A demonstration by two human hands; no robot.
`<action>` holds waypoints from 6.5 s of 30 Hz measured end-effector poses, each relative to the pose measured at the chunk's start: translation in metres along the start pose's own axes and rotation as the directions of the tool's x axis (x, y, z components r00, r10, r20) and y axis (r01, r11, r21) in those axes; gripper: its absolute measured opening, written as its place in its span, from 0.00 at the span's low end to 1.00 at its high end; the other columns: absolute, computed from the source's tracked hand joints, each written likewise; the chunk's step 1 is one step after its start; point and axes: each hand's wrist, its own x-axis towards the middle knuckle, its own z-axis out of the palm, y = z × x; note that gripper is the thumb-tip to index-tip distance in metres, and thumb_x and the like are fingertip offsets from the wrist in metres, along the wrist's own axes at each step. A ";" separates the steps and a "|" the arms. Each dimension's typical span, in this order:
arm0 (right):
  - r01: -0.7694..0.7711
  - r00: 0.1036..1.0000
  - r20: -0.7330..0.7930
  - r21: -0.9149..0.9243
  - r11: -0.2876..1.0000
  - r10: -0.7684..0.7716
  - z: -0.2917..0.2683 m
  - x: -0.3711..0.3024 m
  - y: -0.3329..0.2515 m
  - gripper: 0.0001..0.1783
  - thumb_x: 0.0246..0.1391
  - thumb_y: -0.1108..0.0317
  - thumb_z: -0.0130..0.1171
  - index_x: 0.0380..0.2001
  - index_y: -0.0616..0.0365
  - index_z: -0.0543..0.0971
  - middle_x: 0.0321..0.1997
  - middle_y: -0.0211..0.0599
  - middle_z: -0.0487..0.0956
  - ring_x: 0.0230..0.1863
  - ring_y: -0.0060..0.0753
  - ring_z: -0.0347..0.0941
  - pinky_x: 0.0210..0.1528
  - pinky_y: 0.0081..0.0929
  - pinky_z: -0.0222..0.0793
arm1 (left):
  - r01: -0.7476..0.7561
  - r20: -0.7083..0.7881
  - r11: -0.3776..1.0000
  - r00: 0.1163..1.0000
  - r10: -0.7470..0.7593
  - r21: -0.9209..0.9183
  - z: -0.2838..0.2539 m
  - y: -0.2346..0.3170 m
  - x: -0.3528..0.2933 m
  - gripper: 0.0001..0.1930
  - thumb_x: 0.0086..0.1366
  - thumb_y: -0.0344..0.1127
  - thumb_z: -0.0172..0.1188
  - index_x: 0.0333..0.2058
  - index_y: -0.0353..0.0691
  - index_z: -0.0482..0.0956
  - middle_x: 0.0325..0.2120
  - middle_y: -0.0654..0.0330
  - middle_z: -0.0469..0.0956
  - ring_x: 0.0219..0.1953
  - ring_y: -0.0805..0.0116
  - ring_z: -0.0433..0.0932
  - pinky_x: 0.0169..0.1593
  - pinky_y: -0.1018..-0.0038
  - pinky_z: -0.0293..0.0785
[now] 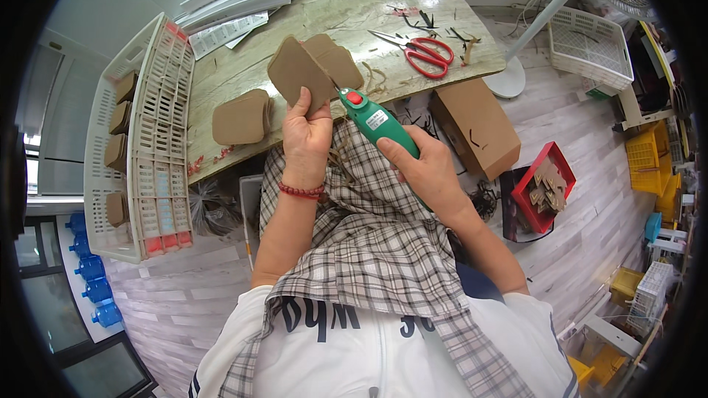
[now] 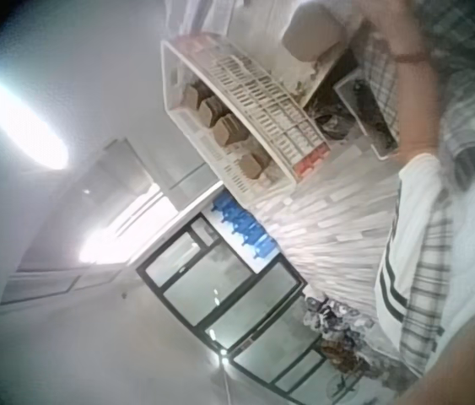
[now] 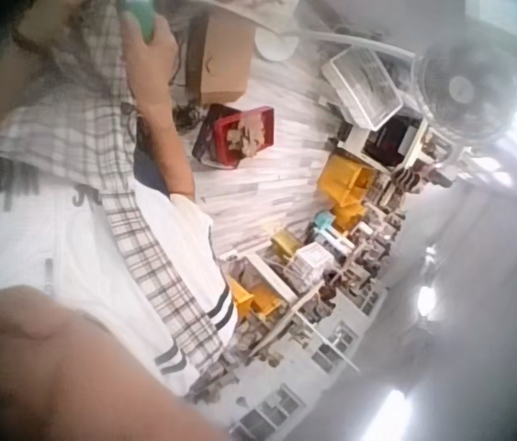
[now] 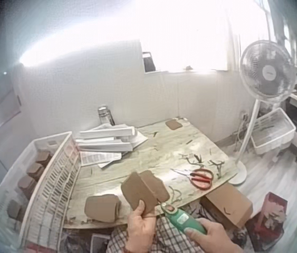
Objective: The person uses a rotary tool to trim the edges of small rectangular cardboard pieces. They pick up each piece, smooth the edges with the tool, and place the finished pieces into a white basket.
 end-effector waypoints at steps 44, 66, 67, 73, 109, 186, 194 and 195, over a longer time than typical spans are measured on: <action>-0.019 0.994 0.102 -0.117 0.993 0.031 -0.043 -0.005 0.016 0.20 0.55 0.55 0.62 0.37 0.64 0.78 0.21 0.27 0.73 0.20 0.15 0.67 0.22 0.18 0.63 | 0.079 0.125 0.580 0.945 -0.303 0.811 -0.036 0.059 -0.019 0.21 0.58 0.15 0.54 0.51 0.31 0.74 0.44 0.57 0.80 0.44 0.71 0.79 0.50 0.77 0.75; -0.137 0.960 0.235 -0.069 0.988 0.150 -0.043 -0.002 0.014 0.20 0.55 0.55 0.62 0.38 0.64 0.79 0.22 0.28 0.74 0.20 0.16 0.67 0.23 0.17 0.63 | 0.188 -0.075 0.155 0.837 -0.542 0.970 -0.028 0.086 -0.027 0.19 0.56 0.19 0.56 0.48 0.33 0.77 0.39 0.64 0.79 0.40 0.77 0.75 0.47 0.81 0.71; -0.147 0.955 0.246 -0.081 0.986 0.163 -0.044 -0.002 0.012 0.20 0.55 0.55 0.61 0.37 0.64 0.78 0.22 0.28 0.74 0.20 0.16 0.67 0.23 0.17 0.63 | 0.157 -0.073 0.116 0.845 -0.529 0.981 -0.026 0.089 -0.026 0.19 0.56 0.19 0.56 0.47 0.33 0.77 0.38 0.65 0.79 0.39 0.78 0.75 0.47 0.81 0.70; -0.174 0.938 0.286 -0.100 0.980 0.195 -0.050 -0.003 0.013 0.21 0.55 0.54 0.61 0.37 0.64 0.78 0.23 0.29 0.74 0.21 0.16 0.68 0.24 0.17 0.65 | 0.102 0.002 0.239 0.917 -0.398 0.966 -0.023 0.102 -0.019 0.09 0.55 0.20 0.61 0.36 0.36 0.78 0.31 0.66 0.80 0.34 0.79 0.75 0.42 0.80 0.71; -0.161 0.922 0.332 -0.130 0.978 0.197 -0.035 -0.004 0.023 0.22 0.54 0.53 0.63 0.37 0.65 0.79 0.22 0.28 0.72 0.22 0.17 0.67 0.24 0.20 0.66 | 0.266 -0.116 0.173 0.798 -0.591 0.948 -0.020 0.080 -0.024 0.08 0.53 0.22 0.66 0.33 0.34 0.81 0.28 0.63 0.81 0.30 0.77 0.77 0.37 0.80 0.74; -0.013 0.999 -0.029 0.043 0.999 0.014 -0.011 0.003 0.002 0.18 0.57 0.57 0.62 0.37 0.65 0.79 0.21 0.27 0.74 0.19 0.15 0.67 0.22 0.18 0.65 | 0.132 -0.036 0.961 0.991 -0.127 0.243 -0.010 -0.020 -0.023 0.22 0.61 0.17 0.54 0.54 0.37 0.66 0.51 0.55 0.72 0.54 0.58 0.72 0.59 0.62 0.71; 0.005 0.998 -0.067 0.046 0.999 -0.002 -0.014 0.008 0.002 0.18 0.57 0.56 0.62 0.37 0.63 0.79 0.21 0.26 0.73 0.19 0.15 0.67 0.21 0.17 0.64 | 0.194 -0.034 0.922 0.980 -0.194 0.334 -0.023 -0.027 -0.040 0.23 0.61 0.17 0.54 0.54 0.38 0.65 0.51 0.55 0.72 0.53 0.59 0.73 0.59 0.60 0.71; 0.004 0.998 -0.067 0.051 0.999 -0.001 -0.014 0.008 0.002 0.18 0.57 0.56 0.62 0.37 0.63 0.79 0.21 0.26 0.73 0.19 0.15 0.67 0.21 0.17 0.64 | 0.196 -0.030 0.917 0.980 -0.198 0.347 -0.026 -0.027 -0.041 0.23 0.61 0.16 0.54 0.54 0.37 0.65 0.51 0.55 0.73 0.53 0.58 0.74 0.59 0.60 0.72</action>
